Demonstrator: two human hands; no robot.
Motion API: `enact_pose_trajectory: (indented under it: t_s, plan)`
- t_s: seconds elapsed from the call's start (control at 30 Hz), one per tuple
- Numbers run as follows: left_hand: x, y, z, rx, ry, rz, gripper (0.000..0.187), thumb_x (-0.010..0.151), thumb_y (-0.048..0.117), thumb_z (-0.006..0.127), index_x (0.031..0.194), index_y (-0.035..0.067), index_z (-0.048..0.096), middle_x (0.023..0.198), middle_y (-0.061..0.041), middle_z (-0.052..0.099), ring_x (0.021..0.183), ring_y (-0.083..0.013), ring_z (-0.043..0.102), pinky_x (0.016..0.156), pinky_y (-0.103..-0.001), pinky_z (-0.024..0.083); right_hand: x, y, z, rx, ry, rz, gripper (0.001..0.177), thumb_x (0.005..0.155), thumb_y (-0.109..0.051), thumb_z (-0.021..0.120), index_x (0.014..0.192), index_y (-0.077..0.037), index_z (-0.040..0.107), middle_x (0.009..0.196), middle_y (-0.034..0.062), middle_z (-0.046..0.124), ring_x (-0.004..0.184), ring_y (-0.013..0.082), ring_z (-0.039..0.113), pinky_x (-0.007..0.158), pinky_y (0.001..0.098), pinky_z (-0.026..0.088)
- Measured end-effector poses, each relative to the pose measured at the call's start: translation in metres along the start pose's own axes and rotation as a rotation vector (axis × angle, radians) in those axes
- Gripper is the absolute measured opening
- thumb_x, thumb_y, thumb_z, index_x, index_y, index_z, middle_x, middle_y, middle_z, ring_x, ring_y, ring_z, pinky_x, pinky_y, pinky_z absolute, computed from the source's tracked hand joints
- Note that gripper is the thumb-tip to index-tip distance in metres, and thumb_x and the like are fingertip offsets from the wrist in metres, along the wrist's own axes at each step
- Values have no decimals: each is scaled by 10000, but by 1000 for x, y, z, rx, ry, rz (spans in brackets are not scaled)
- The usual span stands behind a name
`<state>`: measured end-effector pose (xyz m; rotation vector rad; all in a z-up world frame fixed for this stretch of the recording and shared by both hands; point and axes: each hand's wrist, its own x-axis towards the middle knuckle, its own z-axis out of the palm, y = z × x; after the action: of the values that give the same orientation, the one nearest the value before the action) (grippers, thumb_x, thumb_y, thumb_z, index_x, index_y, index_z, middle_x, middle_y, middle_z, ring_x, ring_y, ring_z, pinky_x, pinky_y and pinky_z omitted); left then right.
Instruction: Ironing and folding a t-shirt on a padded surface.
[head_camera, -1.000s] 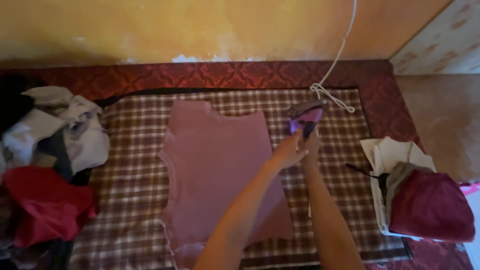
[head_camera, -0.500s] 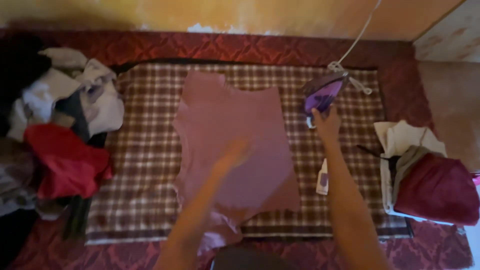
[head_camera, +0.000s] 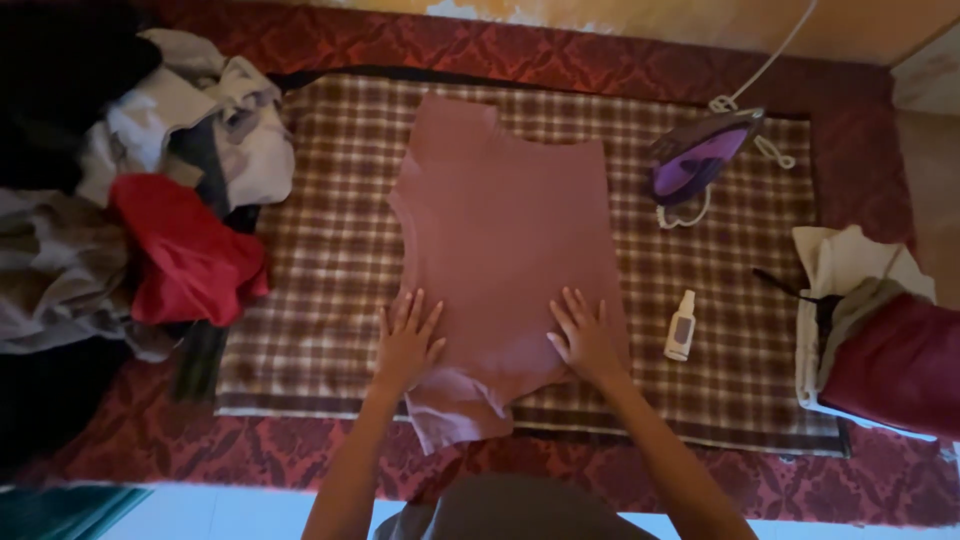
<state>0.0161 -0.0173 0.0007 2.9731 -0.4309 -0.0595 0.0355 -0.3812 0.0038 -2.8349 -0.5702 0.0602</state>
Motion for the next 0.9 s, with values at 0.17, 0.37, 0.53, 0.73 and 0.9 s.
enact_pose_trajectory:
  t_s: [0.17, 0.37, 0.53, 0.73, 0.9]
  plan:
    - [-30, -4, 2, -3, -55, 40, 690, 1008, 525, 471, 1614, 241, 306, 1700, -124, 169, 1560, -323, 167, 1196, -685, 125, -26, 1, -5, -8, -58, -28, 628, 1014, -464, 517, 1540, -129, 447, 1673, 159, 286, 1539, 360, 262, 1228, 597, 171]
    - [-51, -9, -55, 46, -378, 228, 897, 881, 705, 549, 1626, 327, 221, 1718, -103, 70, 1582, -337, 68, 1208, -679, 71, -54, 9, -27, 85, -59, -229, 730, 913, -480, 654, 1513, -120, 444, 1640, 189, 269, 1507, 387, 245, 1200, 602, 177]
    - [-51, -12, -79, 125, -634, 415, 1104, 735, 817, 666, 1630, 386, 187, 1724, -135, 12, 1588, -361, 37, 1224, -658, 42, -71, 37, -17, 124, -87, -368, 731, 868, -388, 736, 1469, -68, 469, 1605, 219, 286, 1487, 407, 250, 1195, 591, 187]
    - [-68, -27, 2, 36, -218, 661, 677, 891, 550, 617, 1539, 412, 478, 1703, -126, 192, 1560, -322, 209, 1217, -616, 146, -90, 61, -7, 117, -52, -332, 390, 818, -107, 731, 1184, -20, 626, 1567, 157, 435, 1447, 332, 448, 1167, 461, 415]
    - [-67, -27, 7, -170, -289, 526, 369, 1044, 447, 503, 1370, 371, 658, 1688, -74, 279, 1551, -295, 263, 1251, -593, 151, -84, 57, -22, 145, -6, -261, 285, 835, -89, 714, 1103, -2, 676, 1426, 135, 604, 1217, 295, 644, 958, 387, 569]
